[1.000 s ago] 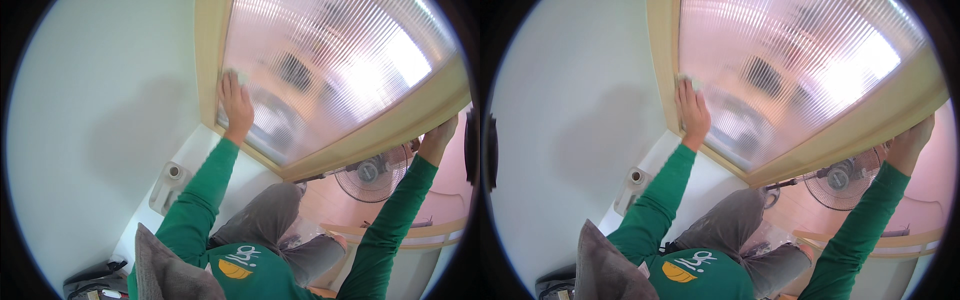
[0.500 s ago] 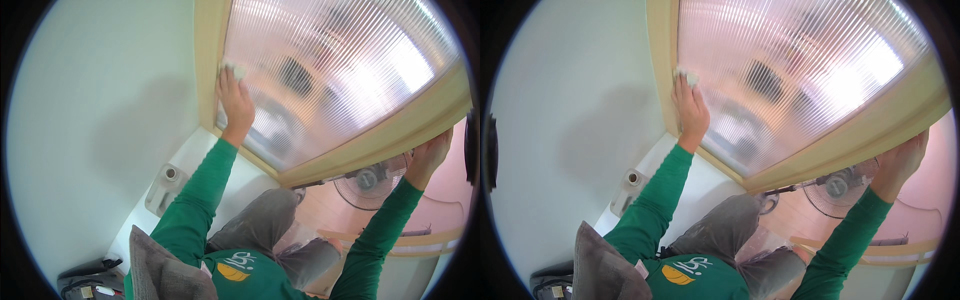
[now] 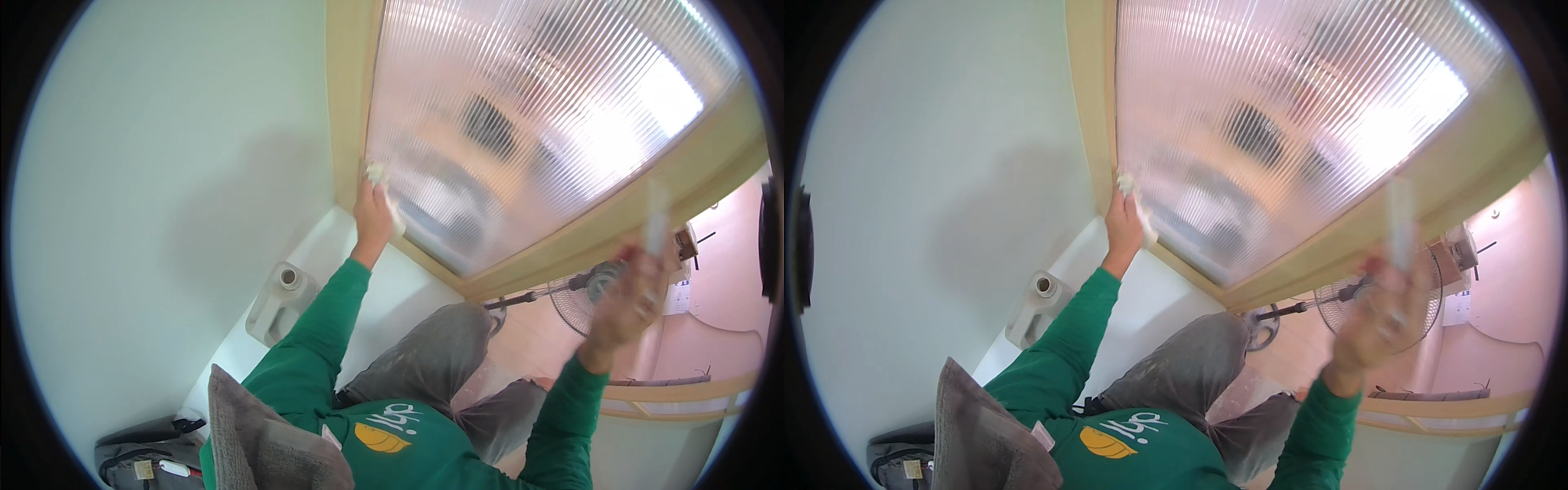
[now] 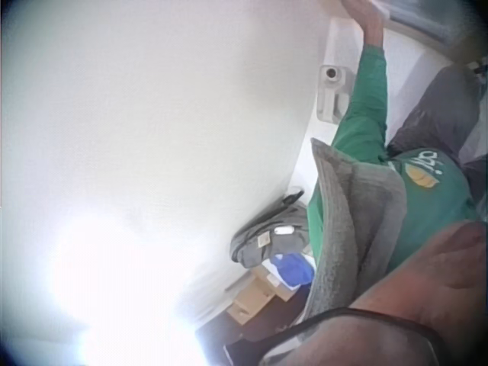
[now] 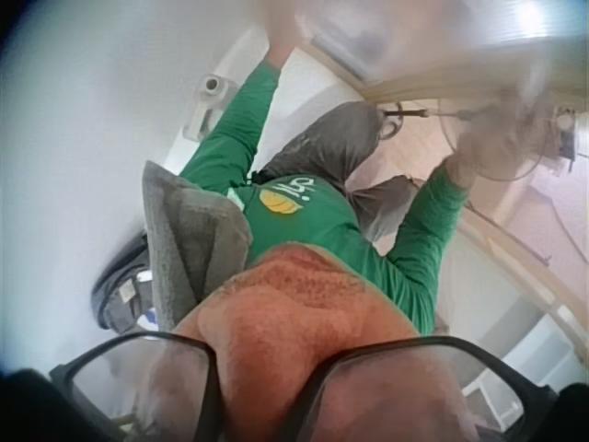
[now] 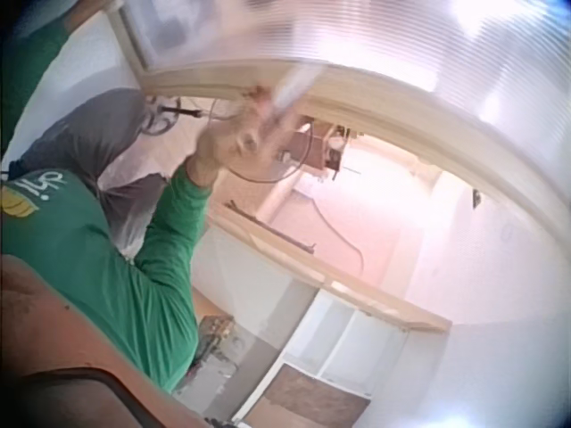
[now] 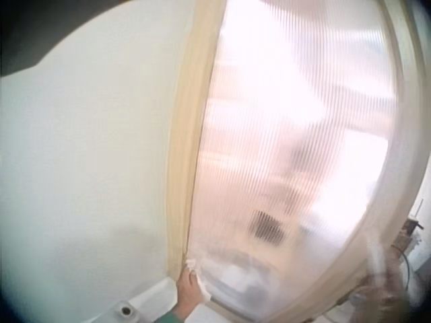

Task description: The person cleans a ribbed glass window using a cloth and a scraper. They wipe the surface, scrape along the edges, and repeatedly clean the same area.

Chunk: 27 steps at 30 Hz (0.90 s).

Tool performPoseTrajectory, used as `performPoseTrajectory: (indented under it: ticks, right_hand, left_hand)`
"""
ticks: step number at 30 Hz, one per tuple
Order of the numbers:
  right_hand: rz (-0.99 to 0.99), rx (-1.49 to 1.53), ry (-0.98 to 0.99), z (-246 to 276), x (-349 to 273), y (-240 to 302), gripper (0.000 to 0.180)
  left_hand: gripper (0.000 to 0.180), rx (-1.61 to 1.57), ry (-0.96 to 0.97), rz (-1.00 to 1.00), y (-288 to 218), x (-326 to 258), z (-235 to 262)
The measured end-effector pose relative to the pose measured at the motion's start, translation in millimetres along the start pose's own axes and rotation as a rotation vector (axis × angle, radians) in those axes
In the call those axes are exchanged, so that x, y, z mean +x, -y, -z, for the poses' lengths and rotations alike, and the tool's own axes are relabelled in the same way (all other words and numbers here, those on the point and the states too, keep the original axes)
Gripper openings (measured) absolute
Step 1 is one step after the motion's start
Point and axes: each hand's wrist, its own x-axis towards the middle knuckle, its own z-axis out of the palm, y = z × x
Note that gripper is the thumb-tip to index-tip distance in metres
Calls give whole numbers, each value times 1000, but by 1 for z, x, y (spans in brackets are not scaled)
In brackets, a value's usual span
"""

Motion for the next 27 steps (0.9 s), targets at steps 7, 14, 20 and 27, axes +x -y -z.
performPoseTrajectory:
  ticks: [7,14,20,27]
  right_hand:
    - [448,-92,484,-186,-1,-14,36]
    - [774,-319,420,-284,19,-37,35]
    - [838,-405,462,-297,17,-35,39]
    - [848,-457,503,-301,22,-33,42]
  left_hand:
    - [37,-330,127,613,151,-163,79]
    - [26,111,172,234,130,-218,111]
    - [26,97,200,220,121,-212,114]
    - [27,57,193,235,113,-209,117]
